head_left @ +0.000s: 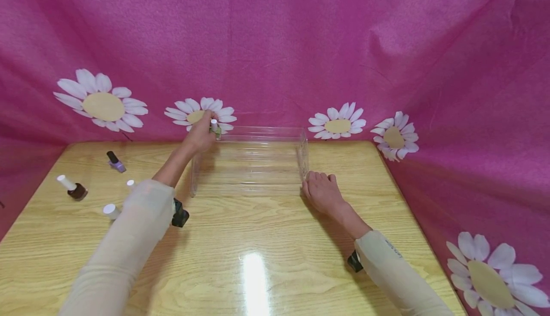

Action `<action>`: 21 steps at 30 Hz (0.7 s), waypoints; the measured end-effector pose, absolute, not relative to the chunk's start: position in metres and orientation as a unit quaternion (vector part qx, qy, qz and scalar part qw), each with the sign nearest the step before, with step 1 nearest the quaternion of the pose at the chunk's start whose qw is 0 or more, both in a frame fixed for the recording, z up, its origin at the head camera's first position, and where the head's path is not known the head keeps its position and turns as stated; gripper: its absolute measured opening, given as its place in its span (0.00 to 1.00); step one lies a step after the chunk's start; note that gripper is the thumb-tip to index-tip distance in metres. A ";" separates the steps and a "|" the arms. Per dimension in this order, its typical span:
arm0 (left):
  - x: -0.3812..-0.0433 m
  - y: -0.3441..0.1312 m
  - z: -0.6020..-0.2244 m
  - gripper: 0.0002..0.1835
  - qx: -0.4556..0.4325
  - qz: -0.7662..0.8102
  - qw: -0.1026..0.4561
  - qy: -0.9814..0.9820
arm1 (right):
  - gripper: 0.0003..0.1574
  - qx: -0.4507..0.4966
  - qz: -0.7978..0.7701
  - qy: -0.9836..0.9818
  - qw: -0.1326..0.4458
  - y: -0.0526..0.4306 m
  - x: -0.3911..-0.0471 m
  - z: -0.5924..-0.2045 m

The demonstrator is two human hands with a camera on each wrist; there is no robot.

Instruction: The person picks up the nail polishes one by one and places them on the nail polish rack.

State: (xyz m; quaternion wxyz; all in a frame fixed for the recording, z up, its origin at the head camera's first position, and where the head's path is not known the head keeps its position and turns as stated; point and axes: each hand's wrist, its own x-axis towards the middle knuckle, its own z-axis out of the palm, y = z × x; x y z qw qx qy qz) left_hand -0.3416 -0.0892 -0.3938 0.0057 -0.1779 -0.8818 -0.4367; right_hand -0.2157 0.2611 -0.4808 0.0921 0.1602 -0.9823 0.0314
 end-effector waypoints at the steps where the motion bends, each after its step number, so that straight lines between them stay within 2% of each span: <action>1: -0.342 -0.089 -0.393 0.22 -0.177 -0.438 0.004 -0.881 | 0.17 0.161 0.033 -0.982 0.095 0.261 -0.215 -0.481; 5: -0.341 -0.090 -0.391 0.23 -0.175 -0.442 -0.002 -0.880 | 0.17 0.166 0.035 -0.980 0.106 0.261 -0.215 -0.481; 15: -0.333 -0.105 -0.380 0.33 -0.186 -0.423 -0.017 -0.887 | 0.16 0.162 0.043 -0.982 0.086 0.262 -0.215 -0.480; 21: -0.324 -0.120 -0.372 0.31 -0.187 -0.446 -0.017 -0.875 | 0.17 0.167 0.043 -0.979 0.105 0.262 -0.215 -0.481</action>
